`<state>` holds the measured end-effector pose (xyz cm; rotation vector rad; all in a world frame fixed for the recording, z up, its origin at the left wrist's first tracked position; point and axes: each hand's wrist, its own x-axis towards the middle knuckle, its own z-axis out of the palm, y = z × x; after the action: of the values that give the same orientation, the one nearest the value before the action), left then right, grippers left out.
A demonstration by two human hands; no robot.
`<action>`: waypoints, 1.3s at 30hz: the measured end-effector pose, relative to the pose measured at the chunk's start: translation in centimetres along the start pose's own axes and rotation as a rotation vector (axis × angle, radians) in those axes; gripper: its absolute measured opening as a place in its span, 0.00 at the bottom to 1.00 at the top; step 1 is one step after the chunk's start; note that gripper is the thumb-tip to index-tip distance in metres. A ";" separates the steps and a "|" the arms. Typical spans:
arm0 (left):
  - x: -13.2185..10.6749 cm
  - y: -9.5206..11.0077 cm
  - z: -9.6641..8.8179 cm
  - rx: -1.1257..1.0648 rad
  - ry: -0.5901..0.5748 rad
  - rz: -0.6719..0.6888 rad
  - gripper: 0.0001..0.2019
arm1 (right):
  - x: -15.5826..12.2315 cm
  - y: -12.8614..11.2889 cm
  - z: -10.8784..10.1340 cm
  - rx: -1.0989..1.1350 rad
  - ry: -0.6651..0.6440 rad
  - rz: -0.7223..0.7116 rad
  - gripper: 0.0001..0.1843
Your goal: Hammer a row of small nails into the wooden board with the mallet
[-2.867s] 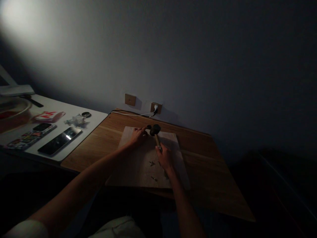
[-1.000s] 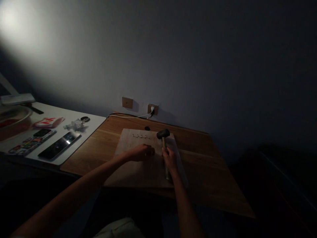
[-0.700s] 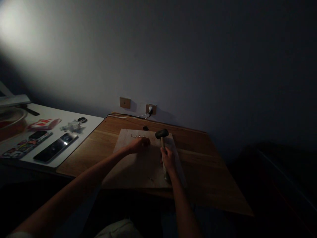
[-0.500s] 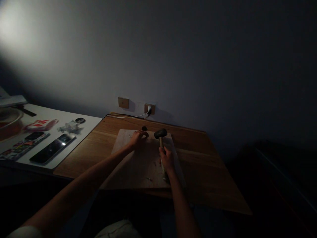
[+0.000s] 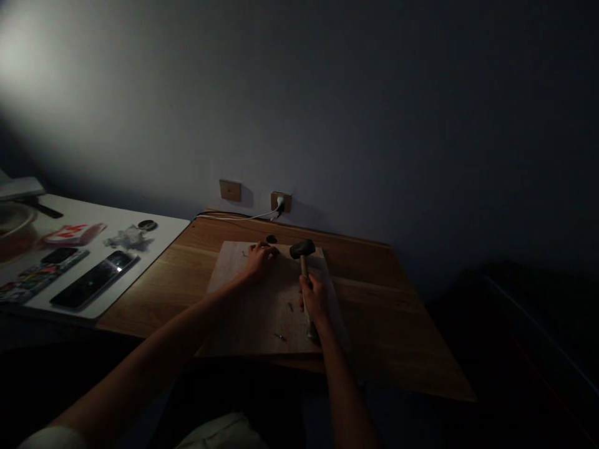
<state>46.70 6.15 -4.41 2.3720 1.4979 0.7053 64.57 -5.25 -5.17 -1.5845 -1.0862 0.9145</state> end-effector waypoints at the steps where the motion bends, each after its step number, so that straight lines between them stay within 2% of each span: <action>1: 0.0 -0.1 0.1 -0.002 0.005 0.008 0.13 | 0.0 0.0 0.0 -0.002 0.001 0.000 0.24; 7: 0.1 -0.1 0.3 0.025 -0.005 0.036 0.11 | 0.1 0.3 0.0 -0.027 -0.012 -0.019 0.25; 12: 0.1 0.1 0.1 0.011 0.001 0.017 0.19 | -0.1 0.1 0.1 -0.087 -0.039 -0.063 0.23; 14: 0.0 0.1 0.1 -0.003 0.003 0.009 0.21 | -0.1 -0.1 0.2 -0.129 -0.052 -0.090 0.22; 20: 0.0 -0.3 0.4 0.019 0.002 0.027 0.21 | -0.2 -1.6 0.6 -0.293 -0.085 -0.191 0.22; 28: 0.2 -0.8 1.0 0.004 -0.018 0.008 0.25 | -0.6 -3.3 1.1 -0.495 -0.069 -0.336 0.24; 39: 0.1 -0.6 0.8 0.010 -0.007 -0.012 0.24 | -0.4 -3.1 1.2 -0.596 -0.084 -0.357 0.27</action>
<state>46.69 6.58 -5.28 2.3681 1.5153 0.6874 62.68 -4.84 -2.40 -1.7402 -1.7473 0.4340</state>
